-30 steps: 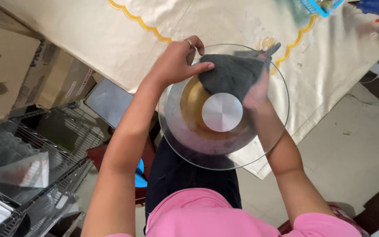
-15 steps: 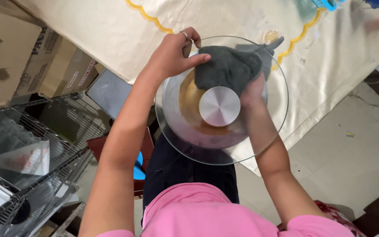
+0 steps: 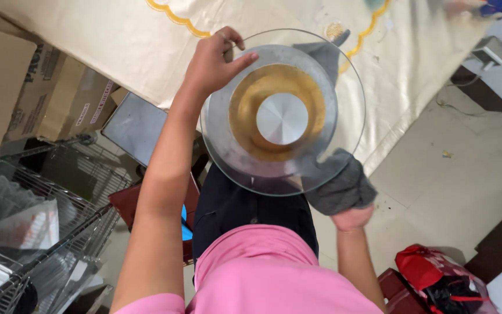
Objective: Cleaning various cake decorating equipment including a turntable and glass plate with a rag.
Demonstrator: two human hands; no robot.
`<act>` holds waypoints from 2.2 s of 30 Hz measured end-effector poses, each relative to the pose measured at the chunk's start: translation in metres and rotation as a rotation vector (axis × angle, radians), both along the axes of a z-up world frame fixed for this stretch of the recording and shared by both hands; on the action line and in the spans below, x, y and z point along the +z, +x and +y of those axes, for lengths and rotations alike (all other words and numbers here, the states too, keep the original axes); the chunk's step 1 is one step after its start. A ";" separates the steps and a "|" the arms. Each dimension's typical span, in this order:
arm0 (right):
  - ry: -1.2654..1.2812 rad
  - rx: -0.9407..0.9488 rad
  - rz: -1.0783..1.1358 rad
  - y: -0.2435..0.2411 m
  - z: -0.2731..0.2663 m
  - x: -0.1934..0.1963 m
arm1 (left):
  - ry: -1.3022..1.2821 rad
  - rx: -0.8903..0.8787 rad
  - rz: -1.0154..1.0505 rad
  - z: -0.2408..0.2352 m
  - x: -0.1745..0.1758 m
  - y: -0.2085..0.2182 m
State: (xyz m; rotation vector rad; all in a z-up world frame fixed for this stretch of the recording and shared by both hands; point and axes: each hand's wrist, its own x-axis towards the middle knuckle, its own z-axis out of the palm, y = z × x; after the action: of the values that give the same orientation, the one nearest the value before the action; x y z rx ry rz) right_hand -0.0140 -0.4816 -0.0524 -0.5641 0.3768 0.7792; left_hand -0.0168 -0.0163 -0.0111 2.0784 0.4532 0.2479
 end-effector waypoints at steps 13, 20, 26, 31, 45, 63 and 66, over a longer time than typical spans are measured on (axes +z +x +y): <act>-1.497 0.607 -2.006 0.072 0.164 0.070 | -0.177 0.401 -0.074 -0.063 -0.027 -0.084; -1.334 0.574 -2.120 0.090 0.282 0.052 | -0.429 0.502 -0.187 -0.087 -0.036 -0.090; -1.057 0.652 -2.377 -0.001 0.270 0.065 | -0.314 0.566 -0.392 -0.091 -0.064 -0.089; -0.930 0.877 -2.277 -0.044 0.174 0.105 | -0.286 0.559 -0.360 -0.101 -0.068 -0.098; -1.387 0.416 -2.253 0.110 0.260 0.017 | -0.521 0.646 -0.186 -0.107 -0.041 -0.103; -1.732 0.209 -1.540 0.163 0.032 -0.075 | -0.599 0.716 -0.174 -0.092 -0.025 -0.114; -1.473 0.177 -1.612 0.197 0.086 -0.130 | -0.546 0.708 -0.147 -0.089 -0.025 -0.122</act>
State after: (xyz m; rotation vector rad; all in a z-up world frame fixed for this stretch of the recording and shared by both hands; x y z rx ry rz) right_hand 0.1828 -0.3954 -0.1827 -2.3559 -0.7415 -0.1342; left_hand -0.1389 -0.1052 -0.0365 1.2999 1.0307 0.6097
